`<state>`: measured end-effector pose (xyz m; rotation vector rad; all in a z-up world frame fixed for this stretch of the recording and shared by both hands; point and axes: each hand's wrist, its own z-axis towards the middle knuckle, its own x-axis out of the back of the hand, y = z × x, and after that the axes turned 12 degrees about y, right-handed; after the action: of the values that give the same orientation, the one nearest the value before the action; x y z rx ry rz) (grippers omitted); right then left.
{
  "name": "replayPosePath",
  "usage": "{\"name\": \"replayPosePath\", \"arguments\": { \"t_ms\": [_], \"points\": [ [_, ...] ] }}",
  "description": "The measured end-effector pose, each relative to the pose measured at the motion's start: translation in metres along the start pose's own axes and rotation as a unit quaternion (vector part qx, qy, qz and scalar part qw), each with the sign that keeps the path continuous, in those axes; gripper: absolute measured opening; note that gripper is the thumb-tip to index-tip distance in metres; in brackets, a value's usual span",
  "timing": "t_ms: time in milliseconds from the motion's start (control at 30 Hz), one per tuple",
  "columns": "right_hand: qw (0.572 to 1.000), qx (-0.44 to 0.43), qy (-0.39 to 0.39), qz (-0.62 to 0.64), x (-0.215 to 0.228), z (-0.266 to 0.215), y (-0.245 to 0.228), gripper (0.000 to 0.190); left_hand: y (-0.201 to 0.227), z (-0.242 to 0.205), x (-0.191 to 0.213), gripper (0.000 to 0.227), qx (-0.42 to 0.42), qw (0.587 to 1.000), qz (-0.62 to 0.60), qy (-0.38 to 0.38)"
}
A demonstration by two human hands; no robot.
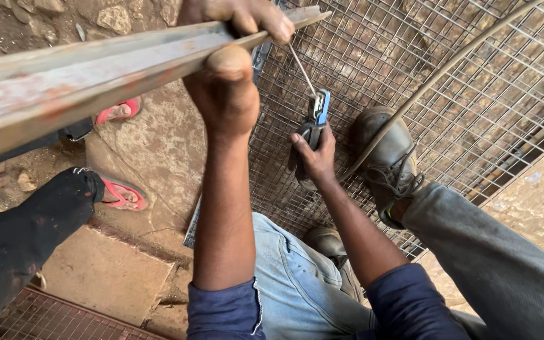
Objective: The person welds metal bars to a wire mesh frame using a welding rod and torch, holding the bars in place by hand while applying sparks to the joints.
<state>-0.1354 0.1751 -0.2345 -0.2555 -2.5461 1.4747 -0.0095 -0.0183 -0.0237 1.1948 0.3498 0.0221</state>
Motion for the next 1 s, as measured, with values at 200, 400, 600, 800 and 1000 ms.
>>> {"name": "replayPosePath", "arguments": {
  "t_ms": [200, 400, 600, 800, 1000],
  "points": [
    [0.999, 0.012, 0.005, -0.037, -0.01, 0.023, -0.008, 0.047, -0.013, -0.004, -0.003, 0.063, 0.0, 0.999, -0.025, -0.03],
    [0.997, 0.021, 0.022, -0.066, -0.023, 0.038, -0.009, 0.042, -0.02, -0.02, 0.01, 0.063, 0.033, 0.998, -0.008, -0.053],
    [0.999, 0.026, 0.024, -0.042, -0.023, 0.043, -0.016, 0.04, -0.028, -0.044, 0.02, 0.066, 0.055, 0.987, 0.15, 0.03],
    [0.998, 0.022, 0.03, -0.044, -0.025, 0.046, -0.019, 0.039, -0.023, -0.028, 0.003, 0.06, 0.065, 0.996, -0.022, -0.055],
    [0.998, -0.001, 0.028, -0.064, -0.026, 0.046, -0.022, 0.042, -0.009, -0.011, -0.014, 0.054, 0.065, 0.997, -0.015, -0.039]
  ]
}}
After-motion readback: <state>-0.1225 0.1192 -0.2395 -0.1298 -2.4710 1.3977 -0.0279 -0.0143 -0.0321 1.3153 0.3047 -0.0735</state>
